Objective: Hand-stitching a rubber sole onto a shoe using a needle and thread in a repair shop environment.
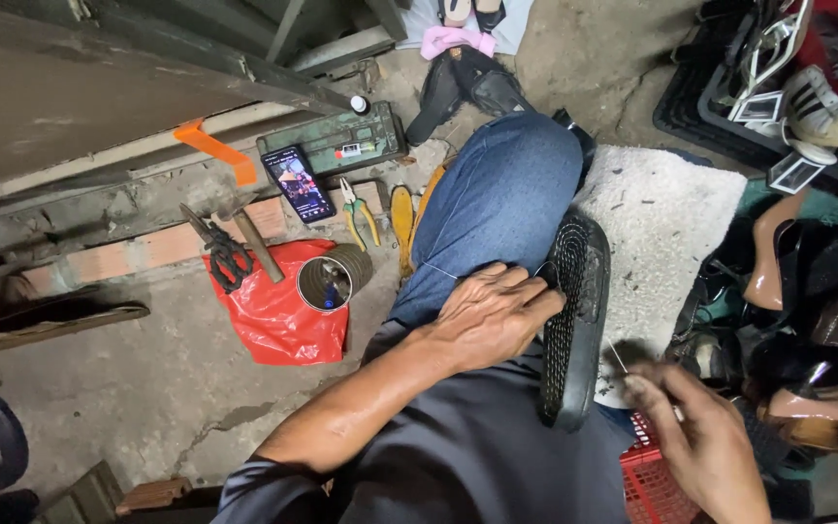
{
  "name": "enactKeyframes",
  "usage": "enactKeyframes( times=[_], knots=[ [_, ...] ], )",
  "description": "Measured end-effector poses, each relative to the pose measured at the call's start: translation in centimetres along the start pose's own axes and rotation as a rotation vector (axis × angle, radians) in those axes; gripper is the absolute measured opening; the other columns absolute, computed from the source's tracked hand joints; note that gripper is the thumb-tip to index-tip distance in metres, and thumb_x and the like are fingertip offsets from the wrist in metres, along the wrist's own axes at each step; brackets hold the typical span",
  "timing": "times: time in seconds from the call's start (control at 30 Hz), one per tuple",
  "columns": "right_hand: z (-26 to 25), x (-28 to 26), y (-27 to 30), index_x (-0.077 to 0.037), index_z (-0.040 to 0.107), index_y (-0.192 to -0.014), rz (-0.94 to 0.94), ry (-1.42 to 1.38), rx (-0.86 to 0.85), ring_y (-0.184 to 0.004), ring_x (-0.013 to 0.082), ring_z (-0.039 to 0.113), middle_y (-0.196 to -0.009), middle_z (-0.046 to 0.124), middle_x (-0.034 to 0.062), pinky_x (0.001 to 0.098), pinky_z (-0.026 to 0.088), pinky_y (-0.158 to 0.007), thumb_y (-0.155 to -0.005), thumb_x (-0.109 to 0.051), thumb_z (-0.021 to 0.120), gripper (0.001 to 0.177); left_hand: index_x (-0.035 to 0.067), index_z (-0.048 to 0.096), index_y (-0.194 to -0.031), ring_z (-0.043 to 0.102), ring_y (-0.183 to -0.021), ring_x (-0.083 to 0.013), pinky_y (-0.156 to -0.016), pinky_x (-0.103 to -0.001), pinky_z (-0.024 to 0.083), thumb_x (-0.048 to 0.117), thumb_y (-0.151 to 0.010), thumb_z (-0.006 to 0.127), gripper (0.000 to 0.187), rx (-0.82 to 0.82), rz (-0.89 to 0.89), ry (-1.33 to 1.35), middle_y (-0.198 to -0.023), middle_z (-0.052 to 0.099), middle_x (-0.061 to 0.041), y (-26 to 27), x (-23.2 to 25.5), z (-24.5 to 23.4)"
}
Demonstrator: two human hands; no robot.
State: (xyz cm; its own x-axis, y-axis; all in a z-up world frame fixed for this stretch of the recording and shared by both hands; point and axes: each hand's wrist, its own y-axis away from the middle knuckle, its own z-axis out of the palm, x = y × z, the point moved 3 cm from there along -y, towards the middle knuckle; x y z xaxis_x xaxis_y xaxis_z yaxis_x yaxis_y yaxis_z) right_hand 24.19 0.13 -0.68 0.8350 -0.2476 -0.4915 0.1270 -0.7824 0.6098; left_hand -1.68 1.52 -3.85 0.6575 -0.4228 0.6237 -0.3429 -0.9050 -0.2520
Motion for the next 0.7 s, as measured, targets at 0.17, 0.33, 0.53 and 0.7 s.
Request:
enactKeyframes(
  times=[0.17, 0.33, 0.53, 0.7],
  knots=[
    [0.9, 0.6, -0.5, 0.007, 0.065, -0.101, -0.309, -0.729, 0.054, -0.099, 0.0267, 0.07, -0.128, 0.068, 0.0249, 0.038, 0.061, -0.089, -0.096, -0.001, 0.054, 0.015, 0.007, 0.061, -0.095, 0.057, -0.076, -0.025, -0.076, -0.038, 0.046, 0.01, -0.088, 0.066, 0.009, -0.01, 0.01, 0.0, -0.084, 0.061, -0.008, 0.0, 0.1, 0.3],
    [2.5, -2.1, -2.5, 0.006, 0.069, -0.116, -0.142, -0.719, 0.181, -0.068, 0.0165, 0.064, -0.089, 0.072, 0.0148, 0.0247, 0.052, -0.057, -0.101, 0.001, 0.061, 0.018, 0.006, 0.062, -0.099, 0.057, -0.079, -0.0251, -0.077, -0.038, 0.046, 0.011, -0.088, 0.066, 0.013, -0.013, 0.019, -0.02, -0.087, 0.062, -0.008, 0.0, 0.1, 0.1],
    [2.4, -4.8, -3.2, 0.008, 0.066, -0.126, -0.365, 0.04, 0.319, -0.082, 0.0284, 0.074, -0.112, 0.076, 0.0206, 0.0364, 0.058, -0.069, -0.093, 0.005, 0.065, 0.034, 0.007, 0.063, -0.1, 0.059, -0.081, -0.0249, -0.08, -0.038, 0.047, 0.012, -0.086, 0.066, 0.015, -0.03, 0.042, -0.075, -0.089, 0.064, -0.008, -0.5, 0.1, 0.3],
    [2.0, -5.6, -3.3, 0.001, 0.063, -0.131, -0.247, 0.086, 0.242, -0.08, 0.0318, 0.075, -0.11, 0.077, 0.0181, 0.042, 0.057, -0.065, -0.09, 0.004, 0.065, 0.041, 0.007, 0.062, -0.098, 0.058, -0.081, -0.0246, -0.08, -0.037, 0.046, 0.012, -0.087, 0.065, 0.013, -0.017, 0.043, -0.062, -0.089, 0.061, -0.008, -0.8, 0.1, 0.2]
  ],
)
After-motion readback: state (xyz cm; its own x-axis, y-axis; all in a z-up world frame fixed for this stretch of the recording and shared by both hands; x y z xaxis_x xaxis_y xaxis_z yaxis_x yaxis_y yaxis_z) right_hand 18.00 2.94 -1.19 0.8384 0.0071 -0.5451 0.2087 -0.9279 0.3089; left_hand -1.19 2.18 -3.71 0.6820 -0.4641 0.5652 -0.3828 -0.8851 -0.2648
